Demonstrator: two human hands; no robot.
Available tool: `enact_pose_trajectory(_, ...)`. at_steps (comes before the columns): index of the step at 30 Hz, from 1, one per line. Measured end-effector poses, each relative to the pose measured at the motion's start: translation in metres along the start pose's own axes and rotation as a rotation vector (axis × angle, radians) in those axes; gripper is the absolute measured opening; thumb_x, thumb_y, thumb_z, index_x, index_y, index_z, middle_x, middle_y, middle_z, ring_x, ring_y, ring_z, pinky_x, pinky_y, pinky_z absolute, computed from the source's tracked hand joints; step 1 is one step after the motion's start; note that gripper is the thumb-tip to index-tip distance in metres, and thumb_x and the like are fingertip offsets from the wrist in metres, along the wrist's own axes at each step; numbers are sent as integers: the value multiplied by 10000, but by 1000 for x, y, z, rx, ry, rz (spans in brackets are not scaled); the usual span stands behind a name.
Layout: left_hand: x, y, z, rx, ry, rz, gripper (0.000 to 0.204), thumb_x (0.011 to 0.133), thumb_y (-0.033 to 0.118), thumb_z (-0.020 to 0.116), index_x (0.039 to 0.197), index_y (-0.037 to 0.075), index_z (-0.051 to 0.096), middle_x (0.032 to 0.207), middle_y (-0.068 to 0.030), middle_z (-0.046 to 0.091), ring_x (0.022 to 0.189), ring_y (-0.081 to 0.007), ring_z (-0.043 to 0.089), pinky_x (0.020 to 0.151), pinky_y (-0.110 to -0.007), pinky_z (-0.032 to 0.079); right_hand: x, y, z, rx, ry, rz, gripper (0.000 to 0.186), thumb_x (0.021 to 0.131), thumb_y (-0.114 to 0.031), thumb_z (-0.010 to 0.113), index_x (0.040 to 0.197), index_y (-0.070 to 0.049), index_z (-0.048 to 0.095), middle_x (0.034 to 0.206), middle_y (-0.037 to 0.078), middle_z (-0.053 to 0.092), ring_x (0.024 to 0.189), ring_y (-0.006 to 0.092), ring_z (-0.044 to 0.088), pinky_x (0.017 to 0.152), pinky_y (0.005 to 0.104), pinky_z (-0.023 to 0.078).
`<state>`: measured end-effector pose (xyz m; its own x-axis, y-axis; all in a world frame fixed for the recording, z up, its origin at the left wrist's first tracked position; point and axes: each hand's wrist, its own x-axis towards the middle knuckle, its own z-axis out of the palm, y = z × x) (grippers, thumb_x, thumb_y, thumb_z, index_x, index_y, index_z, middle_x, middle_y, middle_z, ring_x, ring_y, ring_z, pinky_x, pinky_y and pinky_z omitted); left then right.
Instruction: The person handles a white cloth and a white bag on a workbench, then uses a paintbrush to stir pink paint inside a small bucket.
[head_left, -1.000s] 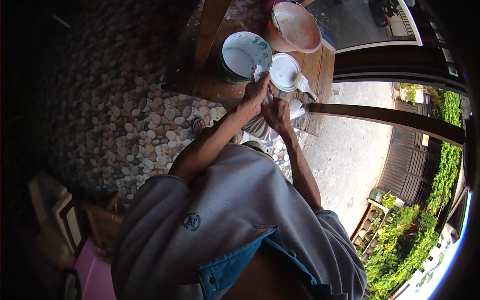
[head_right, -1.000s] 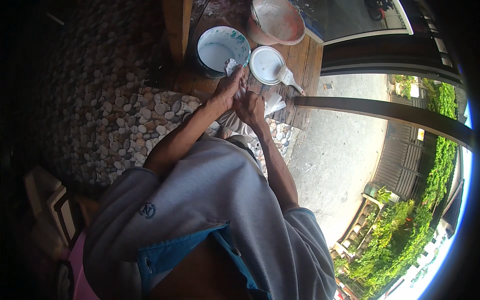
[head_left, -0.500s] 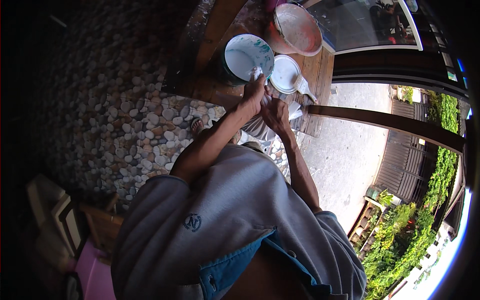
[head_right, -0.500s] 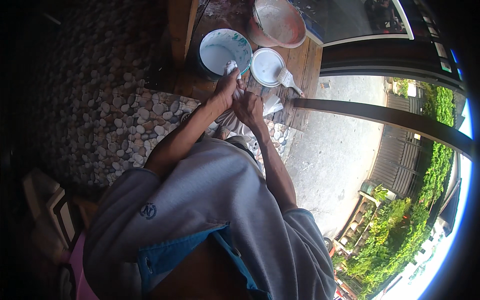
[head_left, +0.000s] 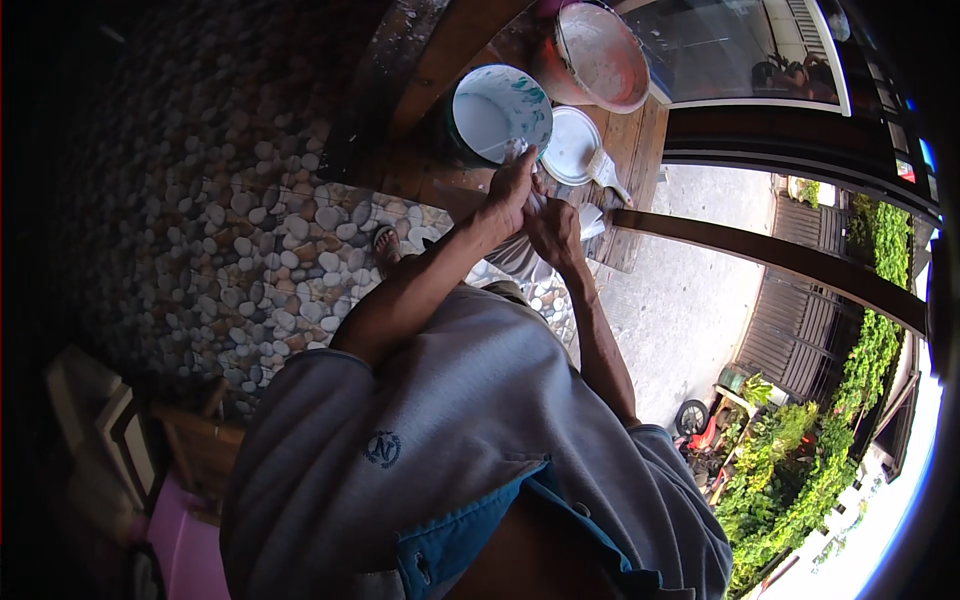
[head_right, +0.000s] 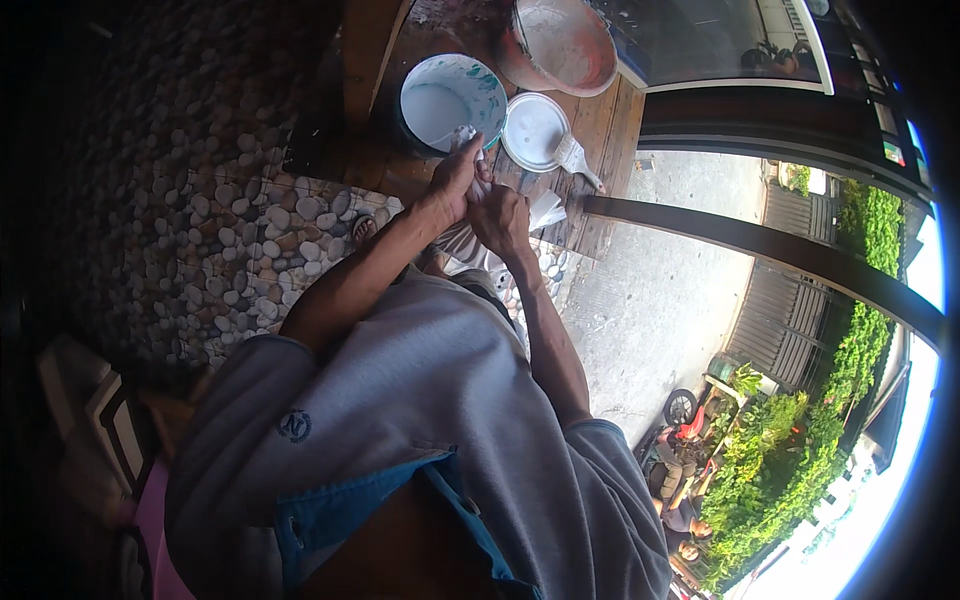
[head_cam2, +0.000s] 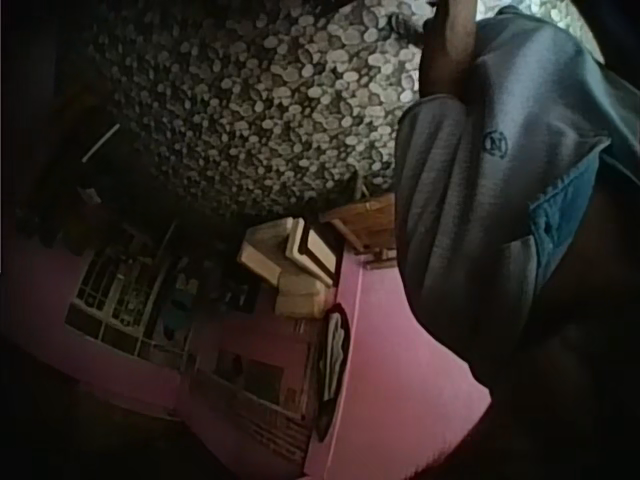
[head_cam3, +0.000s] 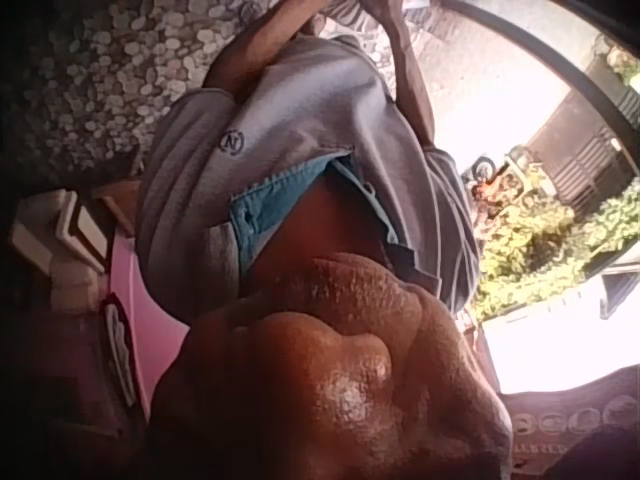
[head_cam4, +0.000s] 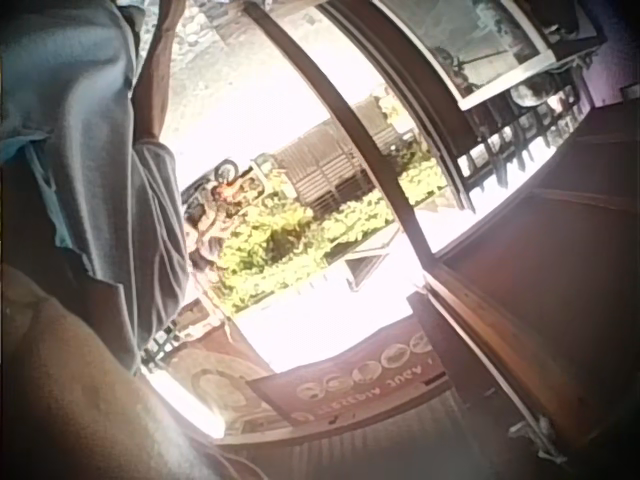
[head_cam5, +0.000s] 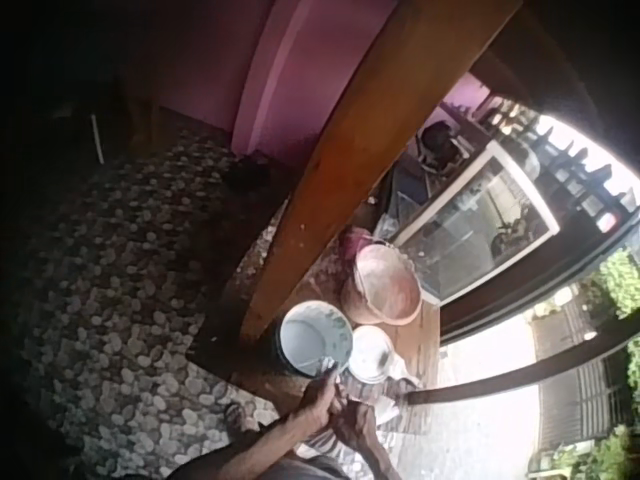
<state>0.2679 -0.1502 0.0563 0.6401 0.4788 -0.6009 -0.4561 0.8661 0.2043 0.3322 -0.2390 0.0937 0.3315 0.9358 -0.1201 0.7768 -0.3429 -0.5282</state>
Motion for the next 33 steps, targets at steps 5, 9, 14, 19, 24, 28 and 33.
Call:
enact_pose_trajectory(5,-21,10,5,-46,-83,9,316,906,406,500,924,91,494,645,-13,487,527,-134,468,546,-289,440,-3,-7,-4,68,-104,180,301,709,-215,613,738,84,596,649,278,591,676,411,636,605,440,473)
enact_pose_trajectory(9,-27,4,3,-114,-82,54,319,910,400,453,945,85,492,674,-33,510,551,-152,492,553,-291,445,-9,13,7,24,12,-18,293,671,-194,620,738,90,590,627,272,582,651,405,633,589,440,472)
enact_pose_trajectory(14,-9,-11,-12,55,-40,184,272,953,345,423,944,81,484,679,-39,496,551,-154,488,551,-293,445,-7,-9,1,117,-11,140,277,652,-187,621,722,79,588,614,268,575,633,403,628,579,441,472)
enact_pose_trajectory(19,0,-19,-14,200,4,342,220,966,300,433,930,90,488,654,-19,452,534,-130,456,524,-295,434,-9,-2,1,154,-36,81,207,714,-149,559,745,55,552,619,220,535,554,324,529,558,403,422)
enact_pose_trajectory(24,-8,-7,-1,85,74,230,186,959,273,462,898,100,491,634,-3,427,518,-109,428,489,-277,416,-2,-4,2,58,-38,56,196,754,-148,562,802,41,561,671,220,568,603,355,560,590,391,444)
enact_pose_trajectory(28,-14,5,6,25,154,182,221,943,284,484,877,75,511,678,-14,438,532,-118,430,482,-267,406,4,-11,0,15,-38,43,189,791,-151,561,832,34,569,707,241,573,626,370,575,593,392,452)
enact_pose_trajectory(33,-7,4,-1,-5,153,199,248,929,295,505,871,56,533,750,-33,459,577,-131,452,494,-277,407,10,-18,-1,44,-55,64,181,797,-149,570,803,32,572,698,249,561,634,381,584,583,387,452)
